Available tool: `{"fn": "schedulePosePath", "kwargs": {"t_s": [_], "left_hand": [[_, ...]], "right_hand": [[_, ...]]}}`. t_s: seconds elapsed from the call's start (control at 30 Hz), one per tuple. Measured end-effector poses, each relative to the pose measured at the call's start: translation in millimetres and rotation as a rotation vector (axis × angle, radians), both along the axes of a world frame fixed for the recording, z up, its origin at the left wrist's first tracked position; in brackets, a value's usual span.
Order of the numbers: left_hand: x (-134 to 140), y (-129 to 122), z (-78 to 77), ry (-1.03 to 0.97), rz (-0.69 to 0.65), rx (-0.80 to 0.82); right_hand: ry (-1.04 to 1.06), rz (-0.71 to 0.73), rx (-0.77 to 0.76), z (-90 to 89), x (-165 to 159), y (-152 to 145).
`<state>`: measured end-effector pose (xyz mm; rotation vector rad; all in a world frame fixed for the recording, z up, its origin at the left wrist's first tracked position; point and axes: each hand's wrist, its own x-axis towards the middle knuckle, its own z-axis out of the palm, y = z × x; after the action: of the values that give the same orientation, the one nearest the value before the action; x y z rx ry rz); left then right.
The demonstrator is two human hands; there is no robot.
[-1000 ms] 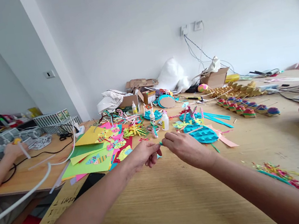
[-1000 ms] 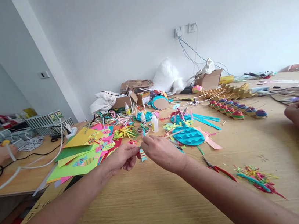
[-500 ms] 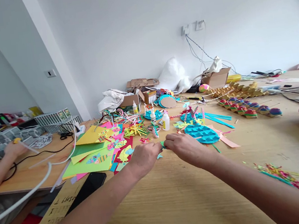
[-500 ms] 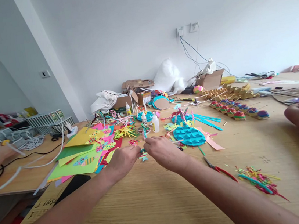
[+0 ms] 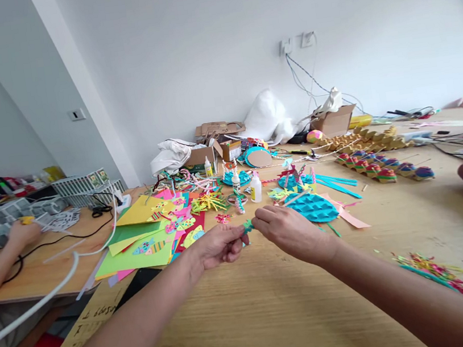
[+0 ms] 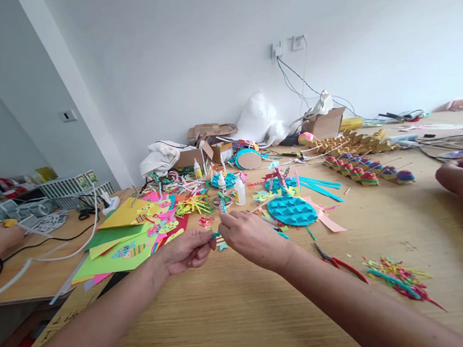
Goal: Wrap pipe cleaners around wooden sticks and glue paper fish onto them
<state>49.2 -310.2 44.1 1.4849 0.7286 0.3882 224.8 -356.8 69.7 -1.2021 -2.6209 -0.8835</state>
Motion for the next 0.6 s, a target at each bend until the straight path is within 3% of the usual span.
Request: {"fn": "schedulePosePath", "kwargs": {"t_s": [0.07, 0.2, 0.3, 0.4, 0.47, 0.53, 0.6], "left_hand": [[-0.5, -3.0, 2.4, 0.148, 0.001, 0.247], [3.3, -12.3, 7.8, 0.496, 0.131, 1.074], [6.6, -15.5, 6.3, 0.678, 0.121, 1.36], [9.3, -15.6, 4.4, 0.761, 0.11, 1.388], [11.1, -15.2, 5.3, 0.733, 0.129, 1.318], [12.3, -14.2, 7.7, 0.636, 0.165, 1.114], [12.0, -11.5, 9.5, 0.489, 0.18, 0.761]], "right_hand": [[-0.021, 0.02, -0.029, -1.3, 1.7, 1.1], [0.004, 0.013, -0.111, -3.8, 4.0, 4.4], [0.055, -0.003, -0.146, -4.3, 3.3, 5.6], [0.07, -0.025, -0.159, -3.9, 2.3, 5.8], [0.047, -0.034, -0.148, -3.1, 2.1, 5.7], [0.013, -0.04, -0.13, -1.6, 1.8, 4.9], [-0.01, -0.051, -0.118, 0.7, 0.9, 3.0]]}}
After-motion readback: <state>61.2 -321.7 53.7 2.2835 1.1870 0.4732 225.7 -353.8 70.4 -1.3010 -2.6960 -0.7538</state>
